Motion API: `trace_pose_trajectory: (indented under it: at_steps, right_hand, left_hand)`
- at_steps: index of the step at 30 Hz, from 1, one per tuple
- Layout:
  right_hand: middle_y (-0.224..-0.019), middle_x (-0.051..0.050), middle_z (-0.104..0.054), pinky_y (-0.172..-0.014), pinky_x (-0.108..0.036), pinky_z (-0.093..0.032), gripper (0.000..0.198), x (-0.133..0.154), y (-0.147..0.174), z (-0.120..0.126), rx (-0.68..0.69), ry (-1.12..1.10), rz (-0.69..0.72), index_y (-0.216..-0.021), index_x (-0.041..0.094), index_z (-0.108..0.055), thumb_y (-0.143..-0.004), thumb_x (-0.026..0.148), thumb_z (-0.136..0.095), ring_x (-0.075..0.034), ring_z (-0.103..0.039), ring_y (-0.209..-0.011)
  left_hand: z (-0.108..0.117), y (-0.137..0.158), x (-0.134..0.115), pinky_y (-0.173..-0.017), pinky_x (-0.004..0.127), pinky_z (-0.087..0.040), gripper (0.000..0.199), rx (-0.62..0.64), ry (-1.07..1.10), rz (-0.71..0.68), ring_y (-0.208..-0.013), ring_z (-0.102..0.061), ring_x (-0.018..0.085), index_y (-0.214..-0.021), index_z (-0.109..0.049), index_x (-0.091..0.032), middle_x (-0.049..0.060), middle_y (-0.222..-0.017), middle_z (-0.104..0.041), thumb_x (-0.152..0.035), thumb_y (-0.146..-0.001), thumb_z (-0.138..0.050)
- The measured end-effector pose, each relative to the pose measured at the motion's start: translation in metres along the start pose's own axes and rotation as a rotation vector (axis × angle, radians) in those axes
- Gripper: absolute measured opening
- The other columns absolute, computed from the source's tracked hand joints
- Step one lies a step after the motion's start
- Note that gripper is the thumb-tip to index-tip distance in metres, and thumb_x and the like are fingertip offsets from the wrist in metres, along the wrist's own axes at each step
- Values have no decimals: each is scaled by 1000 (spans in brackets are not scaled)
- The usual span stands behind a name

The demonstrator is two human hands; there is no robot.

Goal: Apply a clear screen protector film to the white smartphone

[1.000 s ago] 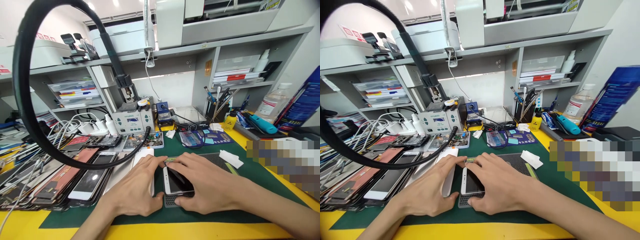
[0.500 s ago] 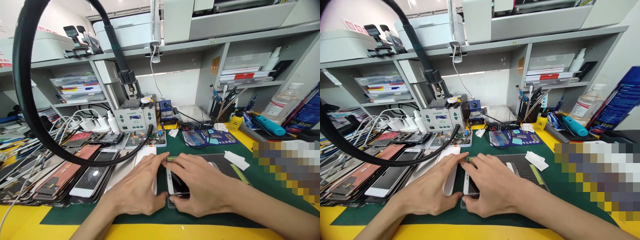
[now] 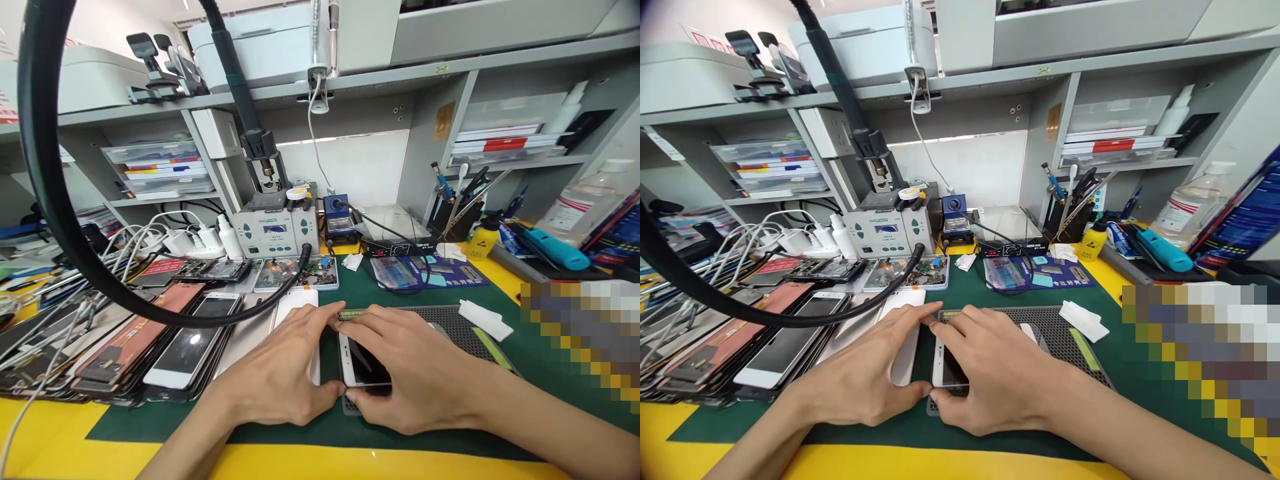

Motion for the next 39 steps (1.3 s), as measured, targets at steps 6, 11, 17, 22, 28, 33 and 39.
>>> trace_pose_trajectory:
  at_steps: [6,11,17,22,28,33,39]
  right_hand:
    - [-128,-19,-70,-97,-53,-52,72,-3,1,0,71,-29,-34,-145,10,-55,-85,48,-67,-38,-65,-113]
    - [-136,-18,-64,-112,-53,-42,72,-5,-1,3,149,-92,-49,-146,11,-53,-84,46,-67,-36,-60,-122]
    - [-129,-15,-64,-104,-49,-46,73,-8,-5,4,147,-167,-53,-142,12,-55,-77,39,-71,-33,-58,-117]
    - [-114,-10,-66,-98,-44,-48,69,-11,-5,8,123,-235,-62,-138,14,-56,-75,36,-72,-27,-58,-105]
    - [-106,-5,-65,-93,-39,-48,55,-12,-5,12,70,-284,-57,-127,20,-59,-76,34,-73,-23,-57,-99]
    - [-107,-6,-65,-94,-39,-47,59,-13,-3,16,34,-293,-42,-133,18,-58,-78,35,-72,-24,-57,-100]
    - [-112,-7,-67,-94,-40,-47,63,-11,-1,23,-1,-305,-45,-139,19,-55,-80,33,-72,-25,-58,-102]
  left_hand:
    - [0,-1,1,-124,51,-33,98,-8,3,4,-149,-39,33,-161,-26,-20,13,-160,-45,-40,-77,-72]
    - [0,-1,-1,-123,52,-35,99,-10,4,-3,-147,-40,34,-161,-26,-19,14,-158,-46,-38,-76,-73]
    - [-2,-2,-3,-123,52,-34,99,-30,-2,-14,-148,-39,34,-161,-25,-21,12,-159,-45,-35,-75,-73]
    - [-2,-3,-3,-123,52,-35,99,-40,1,-4,-149,-37,33,-161,-24,-24,11,-159,-44,-37,-76,-74]
    - [-6,-1,2,-126,57,-27,98,-47,60,37,-154,-28,35,-161,-19,-34,6,-166,-34,-37,-80,-72]
    - [-6,-2,2,-124,54,-32,96,-104,213,2,-148,-39,30,-159,-18,-41,4,-161,-41,-32,-81,-74]
    - [-6,-3,0,-124,55,-31,95,-158,385,-37,-143,-45,30,-158,-23,-38,7,-154,-49,-24,-81,-77]
Point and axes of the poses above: each hand's wrist, its own y-axis away from the middle knuckle, its own z-axis out of the back of the hand, x = y × z, the point moved 5 cm from there along -y, towards the middle knuckle
